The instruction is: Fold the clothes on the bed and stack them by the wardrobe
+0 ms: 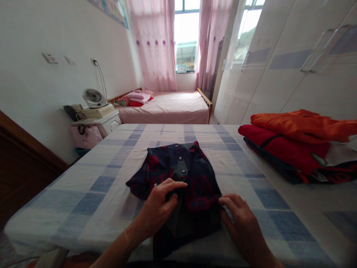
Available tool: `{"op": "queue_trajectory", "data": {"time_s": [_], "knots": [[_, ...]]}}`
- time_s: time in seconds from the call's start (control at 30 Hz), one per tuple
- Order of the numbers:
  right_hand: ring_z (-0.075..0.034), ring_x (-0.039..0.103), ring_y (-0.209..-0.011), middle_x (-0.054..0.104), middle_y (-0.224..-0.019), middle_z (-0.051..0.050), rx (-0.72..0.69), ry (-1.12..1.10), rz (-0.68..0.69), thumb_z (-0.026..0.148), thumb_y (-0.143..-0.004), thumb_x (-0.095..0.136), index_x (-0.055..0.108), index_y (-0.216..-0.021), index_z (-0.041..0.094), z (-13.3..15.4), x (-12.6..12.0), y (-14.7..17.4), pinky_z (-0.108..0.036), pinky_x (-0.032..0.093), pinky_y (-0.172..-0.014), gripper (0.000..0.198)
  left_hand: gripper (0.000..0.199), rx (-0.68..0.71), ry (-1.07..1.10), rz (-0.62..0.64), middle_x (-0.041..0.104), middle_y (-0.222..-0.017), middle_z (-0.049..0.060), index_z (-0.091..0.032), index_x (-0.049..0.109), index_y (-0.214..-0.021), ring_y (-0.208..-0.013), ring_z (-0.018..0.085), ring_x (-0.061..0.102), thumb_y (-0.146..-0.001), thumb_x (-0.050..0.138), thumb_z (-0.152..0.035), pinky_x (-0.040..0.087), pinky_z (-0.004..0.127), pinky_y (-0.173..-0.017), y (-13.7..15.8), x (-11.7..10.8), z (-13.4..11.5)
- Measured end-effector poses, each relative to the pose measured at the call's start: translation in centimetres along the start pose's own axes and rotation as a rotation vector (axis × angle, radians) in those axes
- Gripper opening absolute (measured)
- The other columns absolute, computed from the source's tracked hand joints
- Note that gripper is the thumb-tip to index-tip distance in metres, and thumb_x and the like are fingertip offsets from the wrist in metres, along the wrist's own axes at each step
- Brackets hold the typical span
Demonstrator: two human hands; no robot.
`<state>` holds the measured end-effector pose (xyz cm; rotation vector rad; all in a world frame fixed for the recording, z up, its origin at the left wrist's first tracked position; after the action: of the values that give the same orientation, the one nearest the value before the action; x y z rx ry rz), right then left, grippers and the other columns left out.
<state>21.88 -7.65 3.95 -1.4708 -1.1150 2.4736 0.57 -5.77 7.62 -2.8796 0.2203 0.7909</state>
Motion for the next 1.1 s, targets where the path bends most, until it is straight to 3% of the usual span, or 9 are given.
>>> {"op": "queue_trajectory", "data": {"time_s": [0.2,0.33,0.43,0.5,0.67,0.8,0.9,1.0,1.1], "knots": [[-0.017,0.053,-0.097,0.055,-0.105,-0.006,0.049,-0.009,-0.019,0.019,-0.082,0.042,0.050,-0.099,0.018,-2.0,-2.2,1.5,-0.030,0.046,-0.078,0.018,0.038,-0.286,0.249,-0.054,0.067,-0.084,0.002,-0.020,0.062,-0.113,-0.062,0.011,0.057,-0.078,0.052,-0.032,0.041,0.018,-0.050,0.7,-2.2,2.2],[-0.022,0.043,-0.119,0.049,-0.122,-0.008,-0.149,-0.008,-0.053,0.014,-0.079,0.048,0.051,-0.112,0.017,1.1,-2.6,1.0,-0.039,0.038,-0.096,0.033,0.042,-0.300,0.279,-0.002,0.065,-0.077,0.001,-0.020,0.059,-0.117,-0.058,0.011,0.055,-0.078,0.054,-0.035,0.039,0.017,-0.047,0.8,-2.1,1.5],[-0.023,0.037,-0.126,0.048,-0.127,-0.008,-0.238,-0.049,0.002,0.012,-0.078,0.050,0.051,-0.119,0.018,4.5,-1.2,-0.3,-0.040,0.035,-0.101,0.041,0.040,-0.213,0.248,-0.005,0.065,-0.086,0.002,-0.020,0.059,-0.116,-0.068,0.011,0.057,-0.080,0.053,-0.035,0.043,0.018,-0.054,0.6,-1.6,-0.3],[-0.022,0.041,-0.123,0.051,-0.124,-0.007,-0.216,-0.087,0.095,0.016,-0.078,0.053,0.053,-0.118,0.018,6.2,0.4,-1.2,-0.038,0.037,-0.101,0.040,0.040,-0.141,0.230,0.006,0.064,-0.098,0.003,-0.021,0.058,-0.119,-0.076,0.012,0.058,-0.081,0.053,-0.034,0.045,0.017,-0.060,0.7,-1.0,-1.6],[-0.010,0.058,-0.089,0.062,-0.093,0.000,-0.296,-0.477,0.406,0.018,-0.083,0.044,0.062,-0.092,0.020,8.8,2.4,-0.8,-0.019,0.046,-0.079,0.020,0.041,-0.089,0.156,0.300,0.064,-0.103,0.003,-0.025,0.057,-0.121,-0.072,0.011,0.059,-0.084,0.051,-0.040,0.048,0.019,-0.061,1.6,1.8,-2.5],[-0.007,0.057,-0.080,0.060,-0.084,-0.001,-0.146,-0.448,0.178,0.013,-0.087,0.040,0.058,-0.086,0.018,5.6,-0.6,-0.8,-0.016,0.045,-0.072,0.019,0.032,0.020,-0.113,0.062,0.062,-0.113,0.004,-0.025,0.061,-0.114,-0.100,0.016,0.058,-0.087,0.046,-0.035,0.045,0.028,-0.091,1.4,1.1,-1.1],[-0.011,0.058,-0.092,0.060,-0.099,-0.004,0.070,-0.198,-0.047,0.023,-0.088,0.045,0.055,-0.103,0.019,1.5,-2.3,0.0,-0.021,0.048,-0.078,0.018,0.040,0.138,-0.357,0.074,0.049,-0.134,0.005,-0.026,0.054,-0.124,-0.123,0.022,0.045,-0.085,0.050,-0.036,0.036,0.040,-0.105,1.7,2.7,-0.5],[-0.014,0.059,-0.090,0.060,-0.102,-0.004,0.202,-0.030,0.028,0.035,-0.087,0.048,0.051,-0.112,0.021,-1.1,-1.1,1.2,-0.026,0.050,-0.075,0.029,0.046,0.267,-0.523,0.172,0.051,-0.132,0.006,-0.025,0.057,-0.120,-0.125,0.028,0.043,-0.077,0.061,-0.041,0.032,0.049,-0.107,2.4,4.8,-0.8],[-0.013,0.059,-0.087,0.060,-0.097,-0.002,0.249,-0.032,0.146,0.035,-0.089,0.047,0.052,-0.107,0.022,-1.8,0.5,2.0,-0.026,0.051,-0.072,0.023,0.054,0.318,-0.619,0.037,0.059,-0.119,0.012,-0.019,0.062,-0.109,-0.113,0.030,0.052,-0.070,0.063,-0.055,0.042,0.049,-0.098,3.0,4.5,-1.7]]}}
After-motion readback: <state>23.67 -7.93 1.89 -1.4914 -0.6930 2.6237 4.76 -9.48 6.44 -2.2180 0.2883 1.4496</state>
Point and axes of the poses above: each hand's wrist, its own y-axis away from the middle knuckle, its own x-axis out of the palm, z = x × y, the point moved 7 cm from there along -y, towards the middle knuckle
